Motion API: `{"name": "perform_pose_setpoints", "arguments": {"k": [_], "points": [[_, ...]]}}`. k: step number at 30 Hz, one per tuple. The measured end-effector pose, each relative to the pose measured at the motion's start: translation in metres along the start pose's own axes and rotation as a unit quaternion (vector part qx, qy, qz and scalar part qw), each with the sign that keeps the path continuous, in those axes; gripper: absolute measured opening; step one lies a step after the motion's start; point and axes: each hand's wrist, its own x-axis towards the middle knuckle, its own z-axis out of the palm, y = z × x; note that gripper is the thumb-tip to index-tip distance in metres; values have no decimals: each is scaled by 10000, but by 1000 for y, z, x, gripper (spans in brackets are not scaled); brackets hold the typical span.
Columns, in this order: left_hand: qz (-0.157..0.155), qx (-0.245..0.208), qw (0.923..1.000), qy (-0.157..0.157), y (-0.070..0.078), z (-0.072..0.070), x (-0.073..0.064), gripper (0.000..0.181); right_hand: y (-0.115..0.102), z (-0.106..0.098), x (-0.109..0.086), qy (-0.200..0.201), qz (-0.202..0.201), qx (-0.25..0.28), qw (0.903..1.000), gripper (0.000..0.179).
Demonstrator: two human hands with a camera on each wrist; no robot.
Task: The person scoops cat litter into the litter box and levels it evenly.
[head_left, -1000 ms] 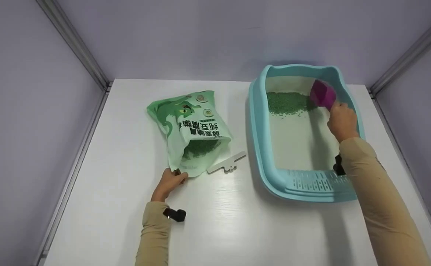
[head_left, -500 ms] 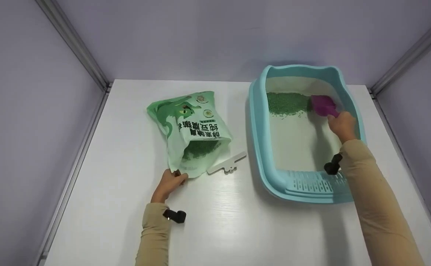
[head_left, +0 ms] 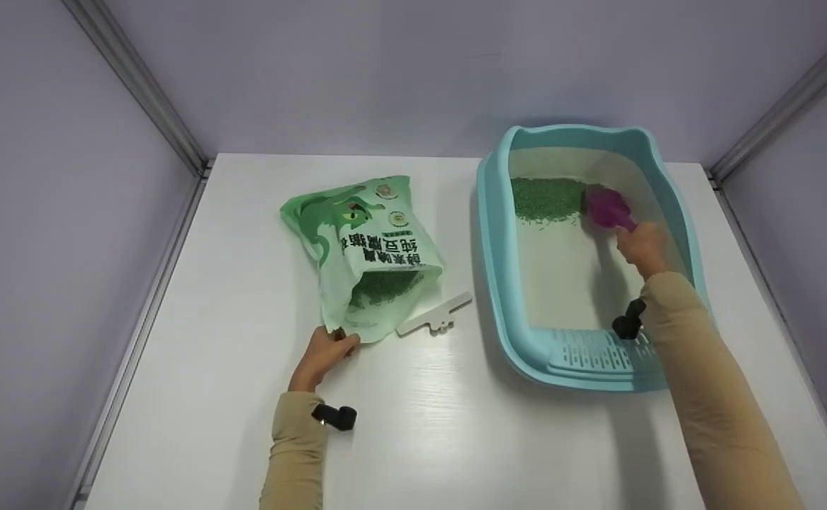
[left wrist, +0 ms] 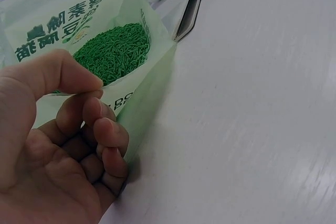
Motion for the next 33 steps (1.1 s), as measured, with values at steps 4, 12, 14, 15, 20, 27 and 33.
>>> {"name": "perform_pose_setpoints", "arguments": {"k": [4, 12, 14, 15, 20, 27, 33], "points": [[0, -30, 10000, -3, 0, 0, 0, 16, -3, 1, -3, -260, 44, -168, 9995, 27], [-13, 43, 9999, -130, 25, -3, -21, 18, -6, 0, -10, -998, 65, -352, 9944, 14], [-12, 54, 9999, -155, 32, -4, -28, 18, -6, -1, -10, -943, -18, -482, 9944, 11], [2, 58, 9999, -159, 34, -4, -30, 18, -7, -1, -10, -890, -52, -526, 9946, 11], [78, 71, 9998, -178, 37, -4, -34, 19, -8, -3, -10, -563, -122, -632, 9963, 18], [220, 51, 9996, -175, 35, -4, -30, 16, -11, -10, -13, -420, -65, -577, 9974, 19], [195, 89, 9996, -163, 35, -4, -31, 16, -13, -15, -19, -493, -62, -458, 9977, 18]]}}
